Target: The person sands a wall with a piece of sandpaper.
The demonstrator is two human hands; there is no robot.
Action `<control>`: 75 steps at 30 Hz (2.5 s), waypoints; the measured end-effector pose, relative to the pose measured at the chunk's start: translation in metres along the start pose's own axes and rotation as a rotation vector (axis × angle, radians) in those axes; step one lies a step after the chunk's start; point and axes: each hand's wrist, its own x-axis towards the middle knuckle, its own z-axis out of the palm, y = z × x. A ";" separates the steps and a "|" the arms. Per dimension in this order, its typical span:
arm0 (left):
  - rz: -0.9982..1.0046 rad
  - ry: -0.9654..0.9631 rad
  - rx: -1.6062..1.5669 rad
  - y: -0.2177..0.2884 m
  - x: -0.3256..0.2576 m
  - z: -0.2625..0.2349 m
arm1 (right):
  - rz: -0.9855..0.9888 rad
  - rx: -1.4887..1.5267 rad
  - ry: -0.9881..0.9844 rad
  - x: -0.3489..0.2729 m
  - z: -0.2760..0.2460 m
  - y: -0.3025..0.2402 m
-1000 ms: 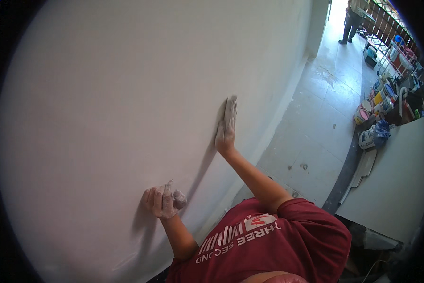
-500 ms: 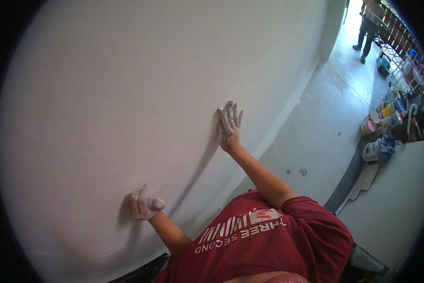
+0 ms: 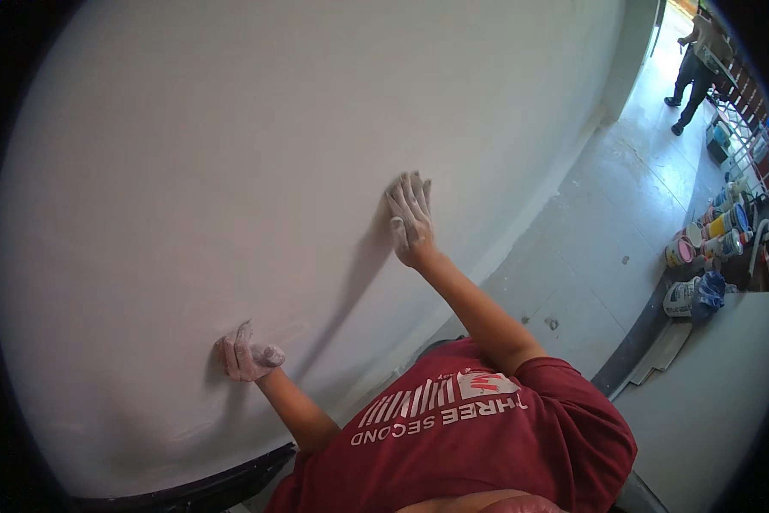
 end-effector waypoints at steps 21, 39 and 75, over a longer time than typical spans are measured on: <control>-0.055 0.036 0.029 0.003 -0.003 0.001 | -0.002 0.116 0.121 -0.011 -0.002 -0.029; -0.057 0.082 -0.002 0.008 0.005 0.007 | -0.190 0.080 0.000 0.031 0.005 -0.042; -0.054 0.101 -0.013 0.005 -0.002 0.008 | -0.200 -0.154 0.194 0.051 0.018 0.000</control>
